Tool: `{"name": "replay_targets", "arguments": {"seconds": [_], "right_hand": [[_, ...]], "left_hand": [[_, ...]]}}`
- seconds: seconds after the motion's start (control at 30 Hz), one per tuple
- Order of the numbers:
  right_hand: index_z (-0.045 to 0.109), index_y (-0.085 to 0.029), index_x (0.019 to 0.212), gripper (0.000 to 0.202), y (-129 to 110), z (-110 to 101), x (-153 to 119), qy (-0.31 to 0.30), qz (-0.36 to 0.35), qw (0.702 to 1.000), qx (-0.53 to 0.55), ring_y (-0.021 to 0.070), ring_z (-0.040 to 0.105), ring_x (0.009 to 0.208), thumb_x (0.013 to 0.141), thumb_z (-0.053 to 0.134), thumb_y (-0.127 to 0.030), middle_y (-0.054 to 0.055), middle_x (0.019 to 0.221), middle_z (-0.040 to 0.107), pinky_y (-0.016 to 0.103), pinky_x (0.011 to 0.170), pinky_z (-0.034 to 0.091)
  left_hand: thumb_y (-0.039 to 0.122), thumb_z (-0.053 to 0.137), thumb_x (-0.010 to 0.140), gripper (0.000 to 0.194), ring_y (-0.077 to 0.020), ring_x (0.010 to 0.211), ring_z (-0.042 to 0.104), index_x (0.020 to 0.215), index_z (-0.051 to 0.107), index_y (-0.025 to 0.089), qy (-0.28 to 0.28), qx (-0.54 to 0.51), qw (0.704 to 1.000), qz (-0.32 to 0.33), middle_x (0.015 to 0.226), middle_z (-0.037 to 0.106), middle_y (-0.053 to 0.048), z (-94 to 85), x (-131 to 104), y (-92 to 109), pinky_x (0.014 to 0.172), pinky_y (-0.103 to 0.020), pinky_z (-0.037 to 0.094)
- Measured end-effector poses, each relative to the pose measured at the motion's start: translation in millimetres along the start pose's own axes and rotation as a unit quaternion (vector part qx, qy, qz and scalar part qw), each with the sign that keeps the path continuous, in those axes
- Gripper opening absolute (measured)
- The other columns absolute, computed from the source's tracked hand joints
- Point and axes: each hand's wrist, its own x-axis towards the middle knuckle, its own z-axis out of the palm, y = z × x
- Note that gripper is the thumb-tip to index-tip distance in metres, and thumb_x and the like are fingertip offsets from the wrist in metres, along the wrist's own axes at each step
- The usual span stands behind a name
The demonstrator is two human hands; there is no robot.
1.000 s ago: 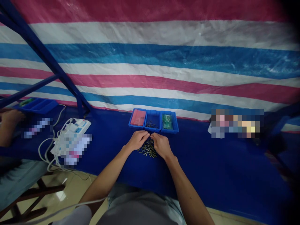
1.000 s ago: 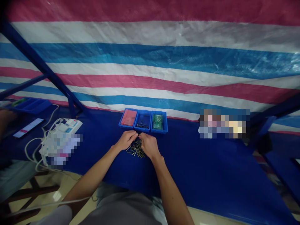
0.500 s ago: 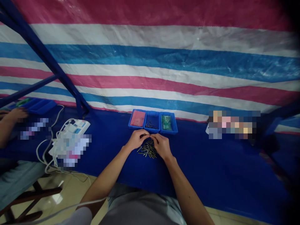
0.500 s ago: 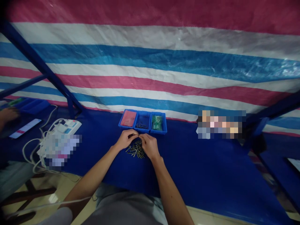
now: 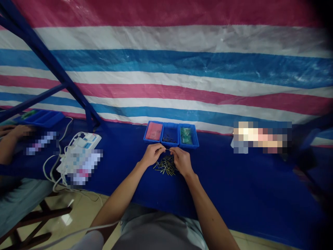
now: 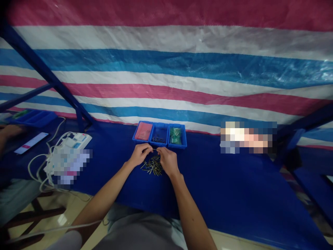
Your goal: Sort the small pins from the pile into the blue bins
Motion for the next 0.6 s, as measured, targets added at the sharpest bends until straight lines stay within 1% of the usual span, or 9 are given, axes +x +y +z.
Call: {"name": "replay_targets", "arguments": {"seconds": [0.1, 0.23, 0.33, 0.4, 0.47, 0.53, 0.6], "right_hand": [[0.071, -0.021, 0.099, 0.026, -4, -2, 1, 0.014, 0.003, 1.0, 0.003, 0.0176, 0.067, 0.078, 0.1, 0.045, -0.022, 0.005, 0.085, 0.07, 0.029, 0.076, 0.052], [0.072, -0.021, 0.095, 0.024, -9, -5, 2, 0.057, 0.002, 0.998, 0.006, 0.0182, 0.067, 0.086, 0.099, 0.049, -0.025, 0.007, 0.094, 0.071, 0.031, 0.082, 0.053], [0.073, -0.021, 0.095, 0.022, -10, -7, 8, 0.109, 0.007, 0.994, 0.003, 0.019, 0.067, 0.086, 0.098, 0.051, -0.028, 0.007, 0.093, 0.071, 0.032, 0.081, 0.054], [0.073, -0.021, 0.095, 0.022, -9, -9, 15, 0.154, 0.018, 0.988, -0.013, 0.0186, 0.066, 0.081, 0.098, 0.053, -0.03, 0.007, 0.091, 0.07, 0.031, 0.077, 0.054], [0.074, -0.021, 0.098, 0.022, -8, -12, 22, 0.189, 0.031, 0.98, -0.054, 0.0169, 0.064, 0.072, 0.097, 0.054, -0.032, 0.006, 0.086, 0.068, 0.029, 0.07, 0.052], [0.074, -0.021, 0.106, 0.024, -6, -14, 27, 0.202, 0.041, 0.973, -0.101, 0.0152, 0.059, 0.064, 0.097, 0.054, -0.032, 0.004, 0.077, 0.066, 0.027, 0.064, 0.048], [0.072, -0.021, 0.112, 0.026, -4, -16, 26, 0.204, 0.05, 0.97, -0.119, 0.0144, 0.056, 0.06, 0.098, 0.053, -0.032, 0.003, 0.073, 0.064, 0.027, 0.061, 0.045]], "left_hand": [[0.036, 0.049, 0.1, 0.035, -0.0126, 0.066, 0.058, 0.081, 0.07, 0.014, 0.004, 0.0, 1.0, -0.003, 0.077, 0.07, -0.005, 0.4, 0, 1, 0.066, -0.023, 0.042], [0.041, 0.05, 0.099, 0.037, -0.0125, 0.062, 0.057, 0.082, 0.07, 0.014, 0.012, -0.002, 1.0, -0.023, 0.076, 0.071, -0.005, 1.2, 0, 1, 0.061, -0.023, 0.04], [0.043, 0.05, 0.098, 0.039, -0.0123, 0.061, 0.057, 0.084, 0.071, 0.014, 0.036, -0.01, 0.998, -0.041, 0.074, 0.071, -0.005, 0.4, 0, -1, 0.06, -0.023, 0.04], [0.044, 0.049, 0.098, 0.039, -0.0117, 0.057, 0.055, 0.086, 0.071, 0.014, 0.041, -0.014, 0.998, -0.054, 0.067, 0.068, -0.003, -0.1, 0, -4, 0.06, -0.022, 0.04], [0.044, 0.05, 0.098, 0.038, -0.0109, 0.053, 0.052, 0.088, 0.072, 0.014, 0.018, -0.004, 0.998, -0.066, 0.059, 0.063, 0.0, 0.4, 0, -6, 0.058, -0.022, 0.04], [0.044, 0.054, 0.096, 0.035, -0.0104, 0.051, 0.05, 0.089, 0.073, 0.016, -0.02, 0.021, 0.997, -0.072, 0.055, 0.06, 0.002, 2.1, 1, -9, 0.057, -0.021, 0.038], [0.043, 0.059, 0.093, 0.03, -0.0102, 0.052, 0.05, 0.089, 0.075, 0.018, -0.047, 0.05, 0.995, -0.07, 0.056, 0.06, 0.002, 4.2, 1, -11, 0.058, -0.021, 0.037]]}}
